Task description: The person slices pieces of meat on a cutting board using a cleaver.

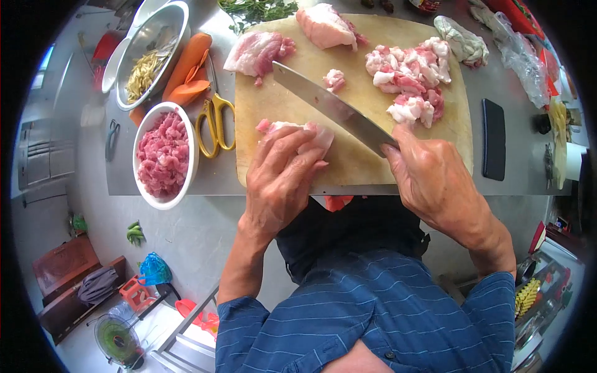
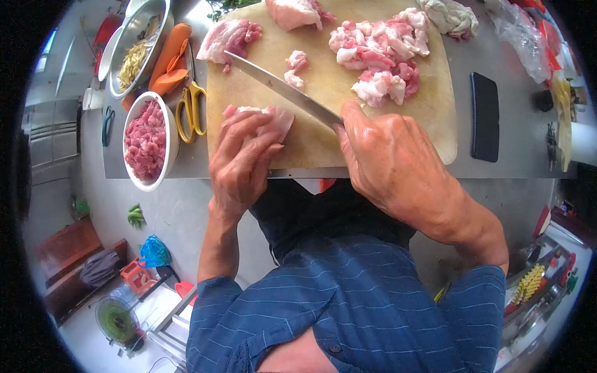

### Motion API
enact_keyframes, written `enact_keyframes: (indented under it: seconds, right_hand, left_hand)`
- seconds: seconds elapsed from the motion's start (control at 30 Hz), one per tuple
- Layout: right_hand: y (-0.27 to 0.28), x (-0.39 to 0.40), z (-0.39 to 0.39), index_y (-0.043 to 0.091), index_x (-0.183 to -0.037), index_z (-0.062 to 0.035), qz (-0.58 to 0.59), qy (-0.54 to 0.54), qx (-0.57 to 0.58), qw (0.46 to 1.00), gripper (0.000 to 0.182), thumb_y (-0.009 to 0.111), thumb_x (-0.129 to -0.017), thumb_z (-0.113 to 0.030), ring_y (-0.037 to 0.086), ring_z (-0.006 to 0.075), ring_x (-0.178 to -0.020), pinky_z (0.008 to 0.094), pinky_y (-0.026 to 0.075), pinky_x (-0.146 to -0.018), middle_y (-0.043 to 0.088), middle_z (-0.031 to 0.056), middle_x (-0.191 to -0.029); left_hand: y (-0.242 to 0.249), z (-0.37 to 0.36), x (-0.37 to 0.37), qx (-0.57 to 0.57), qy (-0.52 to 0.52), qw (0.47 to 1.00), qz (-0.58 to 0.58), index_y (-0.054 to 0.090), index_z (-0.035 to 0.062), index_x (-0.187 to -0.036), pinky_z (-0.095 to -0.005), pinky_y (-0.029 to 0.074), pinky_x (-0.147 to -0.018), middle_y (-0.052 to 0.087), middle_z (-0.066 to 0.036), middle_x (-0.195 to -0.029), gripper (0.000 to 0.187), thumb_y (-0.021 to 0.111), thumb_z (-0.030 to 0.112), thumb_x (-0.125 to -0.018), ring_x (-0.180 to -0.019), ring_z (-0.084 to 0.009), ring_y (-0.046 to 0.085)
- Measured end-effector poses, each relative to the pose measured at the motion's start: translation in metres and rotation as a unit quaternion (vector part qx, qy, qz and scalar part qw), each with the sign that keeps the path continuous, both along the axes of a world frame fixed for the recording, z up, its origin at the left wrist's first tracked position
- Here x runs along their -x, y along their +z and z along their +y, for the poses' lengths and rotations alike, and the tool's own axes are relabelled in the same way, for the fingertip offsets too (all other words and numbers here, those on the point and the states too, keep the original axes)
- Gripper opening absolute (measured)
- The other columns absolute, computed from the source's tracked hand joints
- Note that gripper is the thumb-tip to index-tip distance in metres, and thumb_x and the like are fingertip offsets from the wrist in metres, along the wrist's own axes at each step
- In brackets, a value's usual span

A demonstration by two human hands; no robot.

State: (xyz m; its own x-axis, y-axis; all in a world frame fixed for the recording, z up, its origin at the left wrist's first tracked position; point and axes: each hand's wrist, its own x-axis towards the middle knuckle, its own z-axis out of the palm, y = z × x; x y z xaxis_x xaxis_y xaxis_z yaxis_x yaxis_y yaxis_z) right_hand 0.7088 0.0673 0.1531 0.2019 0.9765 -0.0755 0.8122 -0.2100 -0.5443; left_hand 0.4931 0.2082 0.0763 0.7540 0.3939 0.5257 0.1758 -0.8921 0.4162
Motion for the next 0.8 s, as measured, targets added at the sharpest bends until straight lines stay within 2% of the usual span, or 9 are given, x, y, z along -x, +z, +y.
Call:
enact_keyframes:
  seconds: [0.1, 0.2, 0.27, 0.3, 0.37, 0.43, 0.6, 0.8]
  right_hand:
    - [0.000, 0.001, -0.002, 0.058, -0.106, 0.0022, -0.002, 0.017, -0.006, 1.000, 0.012, 0.067, -0.103, -0.006, 0.068, 0.0512, -0.076, 0.0577, 0.051, -0.065, 0.066, 0.0284, -0.076]
    - [0.002, 0.004, -0.002, 0.057, -0.105, 0.0016, -0.001, 0.029, -0.025, 0.999, 0.012, 0.067, -0.103, -0.005, 0.068, 0.0503, -0.075, 0.0571, 0.051, -0.064, 0.066, 0.0266, -0.076]
    - [0.003, 0.005, 0.001, 0.057, -0.104, 0.0012, 0.000, 0.034, -0.031, 0.999, 0.013, 0.068, -0.102, -0.006, 0.068, 0.0497, -0.075, 0.0568, 0.051, -0.064, 0.065, 0.0256, -0.076]
    - [0.004, 0.005, 0.002, 0.058, -0.104, 0.0007, -0.011, 0.040, -0.022, 0.999, 0.012, 0.068, -0.103, -0.006, 0.068, 0.0493, -0.075, 0.0564, 0.051, -0.063, 0.066, 0.0250, -0.076]
    - [0.004, 0.004, 0.003, 0.058, -0.104, 0.0003, -0.022, 0.046, -0.010, 0.999, 0.012, 0.068, -0.103, -0.007, 0.068, 0.0489, -0.075, 0.0560, 0.052, -0.063, 0.067, 0.0244, -0.077]
    - [0.003, 0.003, 0.005, 0.058, -0.105, -0.0004, -0.064, 0.073, 0.003, 0.995, 0.012, 0.068, -0.103, -0.008, 0.069, 0.0479, -0.076, 0.0552, 0.053, -0.063, 0.068, 0.0234, -0.079]
    - [0.009, 0.004, 0.006, 0.058, -0.105, -0.0010, -0.071, 0.080, 0.023, 0.994, 0.012, 0.067, -0.103, -0.008, 0.069, 0.0471, -0.077, 0.0543, 0.053, -0.062, 0.068, 0.0230, -0.081]
    - [0.016, 0.001, -0.007, 0.056, -0.105, -0.0017, -0.105, 0.089, 0.044, 0.990, 0.012, 0.067, -0.104, -0.008, 0.069, 0.0466, -0.076, 0.0537, 0.054, -0.062, 0.067, 0.0223, -0.082]
  left_hand:
    - [-0.001, 0.005, -0.003, -0.028, 0.020, 0.998, -0.056, 0.080, 0.0025, -0.110, -0.0508, 0.057, -0.104, 0.075, -0.012, -0.113, 0.028, 0.082, -0.001, -0.082, -0.111, -0.0329, 0.072]
    - [0.003, 0.007, -0.007, -0.024, 0.032, 0.999, -0.036, 0.079, 0.0014, -0.109, -0.0483, 0.058, -0.101, 0.075, -0.012, -0.110, 0.030, 0.080, -0.002, -0.079, -0.108, -0.0322, 0.072]
    - [0.004, 0.007, -0.011, 0.023, 0.013, 1.000, 0.012, 0.079, 0.0006, -0.109, -0.0452, 0.059, -0.096, 0.074, -0.012, -0.108, 0.033, 0.079, -0.003, -0.076, -0.106, -0.0321, 0.072]
    - [0.005, 0.006, -0.013, 0.024, 0.012, 1.000, 0.012, 0.079, 0.0006, -0.109, -0.0452, 0.059, -0.096, 0.074, -0.012, -0.108, 0.033, 0.079, -0.003, -0.076, -0.106, -0.0321, 0.072]
    - [0.007, 0.001, -0.014, 0.046, 0.048, 0.997, 0.039, 0.081, 0.0035, -0.109, -0.0515, 0.054, -0.110, 0.076, -0.014, -0.109, 0.024, 0.077, -0.002, -0.086, -0.104, -0.0329, 0.074]
    - [0.009, -0.002, -0.016, 0.051, 0.052, 0.997, 0.041, 0.081, 0.0039, -0.108, -0.0521, 0.053, -0.111, 0.076, -0.013, -0.109, 0.024, 0.077, -0.003, -0.086, -0.104, -0.0332, 0.074]
    - [0.011, -0.005, -0.017, 0.058, 0.059, 0.996, 0.040, 0.081, 0.0041, -0.108, -0.0516, 0.053, -0.110, 0.076, -0.014, -0.107, 0.024, 0.077, -0.005, -0.086, -0.104, -0.0346, 0.074]
    - [0.007, -0.006, -0.018, 0.078, 0.068, 0.994, 0.024, 0.080, 0.0023, -0.107, -0.0457, 0.058, -0.102, 0.076, -0.014, -0.107, 0.025, 0.079, -0.006, -0.084, -0.102, -0.0348, 0.075]
